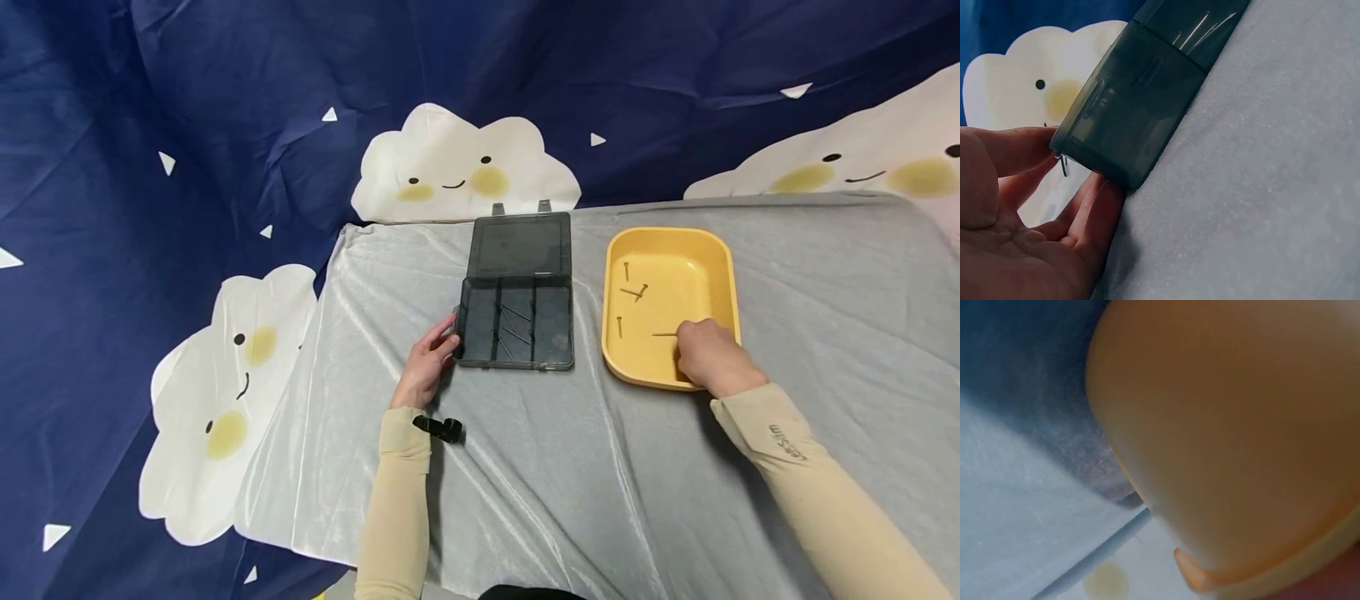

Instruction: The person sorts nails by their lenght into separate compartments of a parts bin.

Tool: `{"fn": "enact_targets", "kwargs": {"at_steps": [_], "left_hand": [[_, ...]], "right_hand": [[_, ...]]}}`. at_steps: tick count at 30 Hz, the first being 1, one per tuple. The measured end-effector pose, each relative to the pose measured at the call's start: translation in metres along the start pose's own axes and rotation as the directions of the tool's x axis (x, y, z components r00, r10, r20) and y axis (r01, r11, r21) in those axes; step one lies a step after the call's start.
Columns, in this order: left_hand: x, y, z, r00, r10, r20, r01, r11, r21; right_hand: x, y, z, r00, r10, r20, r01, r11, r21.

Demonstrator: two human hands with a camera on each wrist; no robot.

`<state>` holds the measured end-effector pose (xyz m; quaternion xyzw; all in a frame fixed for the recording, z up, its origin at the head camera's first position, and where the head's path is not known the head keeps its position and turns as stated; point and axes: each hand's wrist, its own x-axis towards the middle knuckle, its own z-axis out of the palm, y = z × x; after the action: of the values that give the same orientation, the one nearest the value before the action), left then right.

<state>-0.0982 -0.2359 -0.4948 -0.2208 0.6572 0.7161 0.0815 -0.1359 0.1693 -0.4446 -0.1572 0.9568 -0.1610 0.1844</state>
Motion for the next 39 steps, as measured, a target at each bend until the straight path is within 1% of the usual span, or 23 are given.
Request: {"fn": "enact_targets", "kwargs": {"at_steps": [5,10,18,25,39], "left_hand": [[0.0016,-0.0012,-0.0001,1.000,0.017,0.005,-0.017,1.000,0.010],[0.0024,-0.0020,-0.0005,1.000,0.020,0.004,-0.020,1.000,0.013],[0.0021,-0.0024,-0.0008,1.000,0.027,0.010,-0.027,0.999,0.019],[0.0014,-0.0018,0.0001,1.000,0.023,0.005,-0.023,1.000,0.011],[0.0026,-0.0021,-0.0004,1.000,0.014,0.008,-0.014,1.000,0.018]], "right_hand": [[0.0011,-0.0008,-0.0008,0.999,0.030,0.020,-0.030,0.999,-0.020],[0.0019,-0.0009,-0.0006,0.999,0.022,0.036,-0.020,0.999,-0.036],[0.0034,-0.0014,0.0016,0.998,-0.005,0.055,0.007,1.000,-0.029],[0.0055,-0.0030,0.0033,0.997,0.014,0.080,-0.012,1.000,-0.025],[0.0066,-0.0008,0.0067,0.993,0.016,0.115,-0.014,1.000,-0.011]]}}
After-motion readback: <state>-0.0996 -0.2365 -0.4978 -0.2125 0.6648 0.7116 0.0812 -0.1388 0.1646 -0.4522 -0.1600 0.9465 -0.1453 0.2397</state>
